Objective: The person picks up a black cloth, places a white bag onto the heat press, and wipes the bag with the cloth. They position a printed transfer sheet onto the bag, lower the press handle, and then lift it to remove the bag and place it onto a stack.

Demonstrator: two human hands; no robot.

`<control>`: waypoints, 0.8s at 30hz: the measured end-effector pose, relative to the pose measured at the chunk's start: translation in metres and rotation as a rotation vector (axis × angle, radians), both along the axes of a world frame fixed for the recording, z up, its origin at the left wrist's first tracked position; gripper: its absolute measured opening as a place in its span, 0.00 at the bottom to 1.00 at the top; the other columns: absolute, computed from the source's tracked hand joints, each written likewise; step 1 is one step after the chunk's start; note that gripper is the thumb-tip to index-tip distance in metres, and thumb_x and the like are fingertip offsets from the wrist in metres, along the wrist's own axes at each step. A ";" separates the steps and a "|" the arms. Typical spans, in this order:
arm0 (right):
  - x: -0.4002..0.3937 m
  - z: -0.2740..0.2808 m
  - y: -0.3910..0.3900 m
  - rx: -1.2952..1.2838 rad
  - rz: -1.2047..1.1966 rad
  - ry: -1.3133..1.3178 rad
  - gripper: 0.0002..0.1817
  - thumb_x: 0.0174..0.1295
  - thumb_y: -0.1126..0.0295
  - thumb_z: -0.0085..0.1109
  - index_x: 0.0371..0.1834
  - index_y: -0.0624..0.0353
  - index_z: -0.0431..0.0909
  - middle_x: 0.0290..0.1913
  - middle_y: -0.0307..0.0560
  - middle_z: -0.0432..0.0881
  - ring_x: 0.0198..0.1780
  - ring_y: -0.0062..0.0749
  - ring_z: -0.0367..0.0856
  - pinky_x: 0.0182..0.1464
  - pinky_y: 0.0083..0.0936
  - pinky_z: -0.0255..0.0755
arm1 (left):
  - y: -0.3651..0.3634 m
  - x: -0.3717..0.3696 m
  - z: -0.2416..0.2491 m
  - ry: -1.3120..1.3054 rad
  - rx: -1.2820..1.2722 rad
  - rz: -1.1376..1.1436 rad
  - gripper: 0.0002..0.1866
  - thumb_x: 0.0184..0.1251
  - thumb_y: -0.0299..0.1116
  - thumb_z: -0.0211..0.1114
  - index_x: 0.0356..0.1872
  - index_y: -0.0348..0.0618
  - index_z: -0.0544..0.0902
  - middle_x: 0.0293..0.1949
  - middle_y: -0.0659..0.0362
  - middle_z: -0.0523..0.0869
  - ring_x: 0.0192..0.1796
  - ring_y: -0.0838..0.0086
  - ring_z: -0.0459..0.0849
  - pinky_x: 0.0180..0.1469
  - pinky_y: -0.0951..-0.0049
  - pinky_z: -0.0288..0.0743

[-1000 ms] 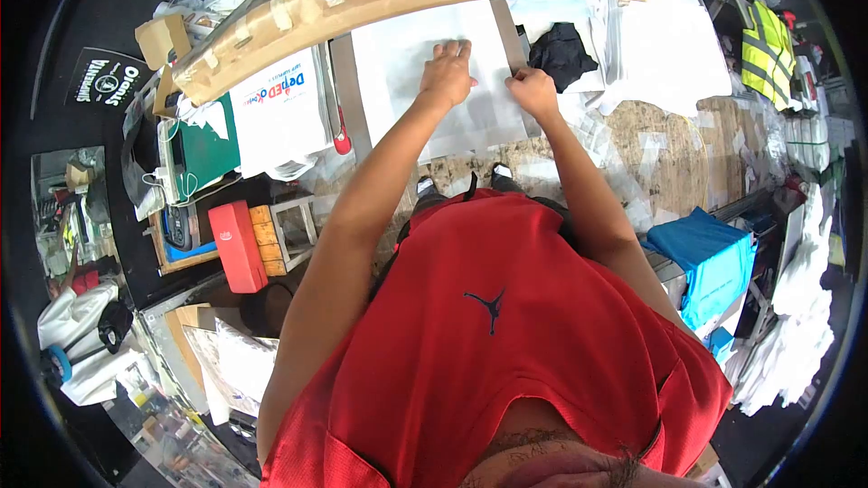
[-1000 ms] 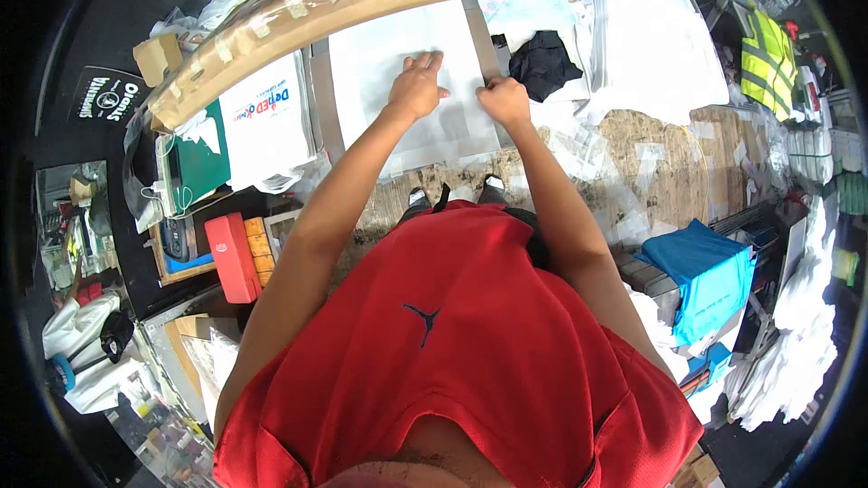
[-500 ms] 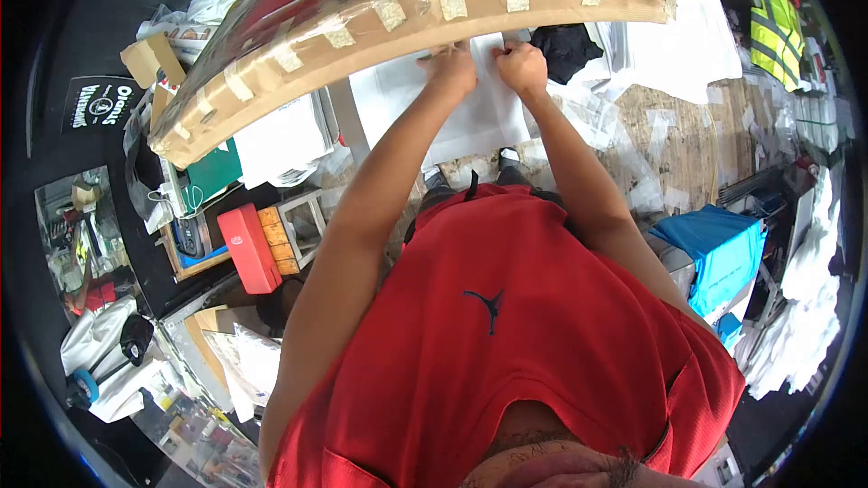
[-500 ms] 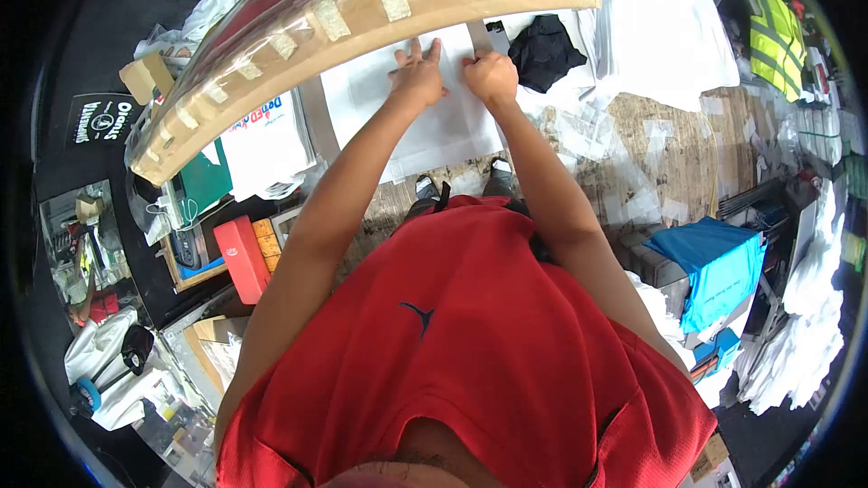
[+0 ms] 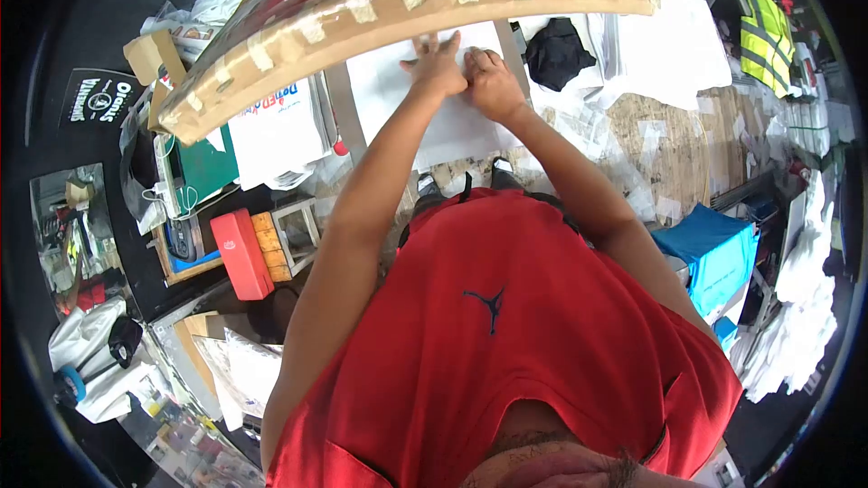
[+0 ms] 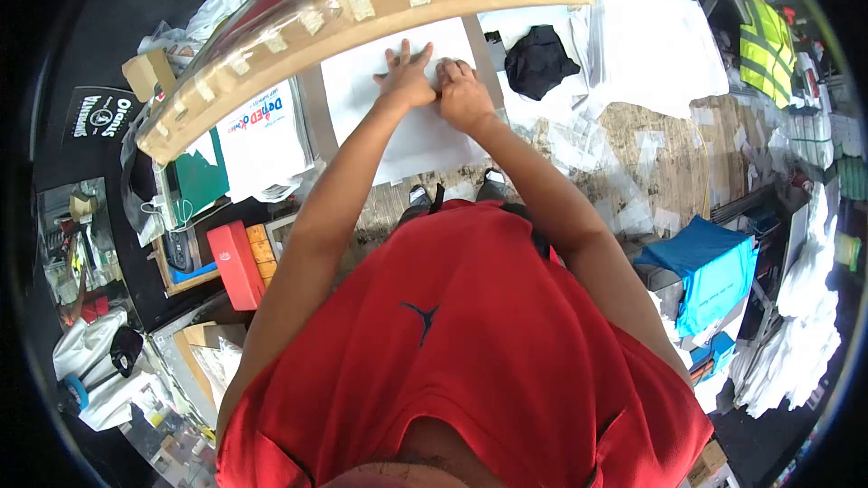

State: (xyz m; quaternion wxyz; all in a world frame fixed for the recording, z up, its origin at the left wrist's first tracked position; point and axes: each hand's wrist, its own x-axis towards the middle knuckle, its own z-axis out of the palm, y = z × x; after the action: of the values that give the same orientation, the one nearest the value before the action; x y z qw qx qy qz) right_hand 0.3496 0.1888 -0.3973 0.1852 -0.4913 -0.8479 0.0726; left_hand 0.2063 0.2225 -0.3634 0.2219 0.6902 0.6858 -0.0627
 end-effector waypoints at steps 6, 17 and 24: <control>-0.006 0.007 -0.002 -0.170 0.034 -0.177 0.38 0.65 0.54 0.58 0.72 0.69 0.61 0.75 0.53 0.59 0.76 0.51 0.55 0.73 0.45 0.57 | -0.100 -0.088 -0.049 0.039 0.480 0.185 0.58 0.58 0.78 0.51 0.79 0.44 0.48 0.80 0.47 0.43 0.80 0.45 0.37 0.76 0.37 0.27; -0.026 0.054 -0.015 -0.356 0.012 -0.484 0.65 0.40 0.41 0.77 0.80 0.51 0.49 0.78 0.64 0.48 0.77 0.61 0.49 0.72 0.53 0.57 | -0.175 -0.135 0.268 -1.024 -0.359 -0.664 0.47 0.47 0.38 0.82 0.70 0.35 0.69 0.64 0.49 0.79 0.63 0.62 0.80 0.66 0.61 0.71; -0.044 0.050 -0.012 -0.431 -0.048 -0.549 0.57 0.46 0.52 0.71 0.80 0.53 0.49 0.78 0.67 0.47 0.76 0.66 0.48 0.70 0.57 0.56 | -0.096 -0.123 0.486 -0.063 1.332 -0.299 0.30 0.57 0.42 0.72 0.55 0.30 0.76 0.52 0.47 0.82 0.52 0.63 0.83 0.56 0.60 0.74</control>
State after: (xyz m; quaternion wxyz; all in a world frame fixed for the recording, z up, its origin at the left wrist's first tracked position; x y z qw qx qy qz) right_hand 0.3061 0.1763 -0.3474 -0.1559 -0.5401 -0.8196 0.1108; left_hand 0.0835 0.1268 0.1224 -0.2412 0.7686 0.4685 0.3627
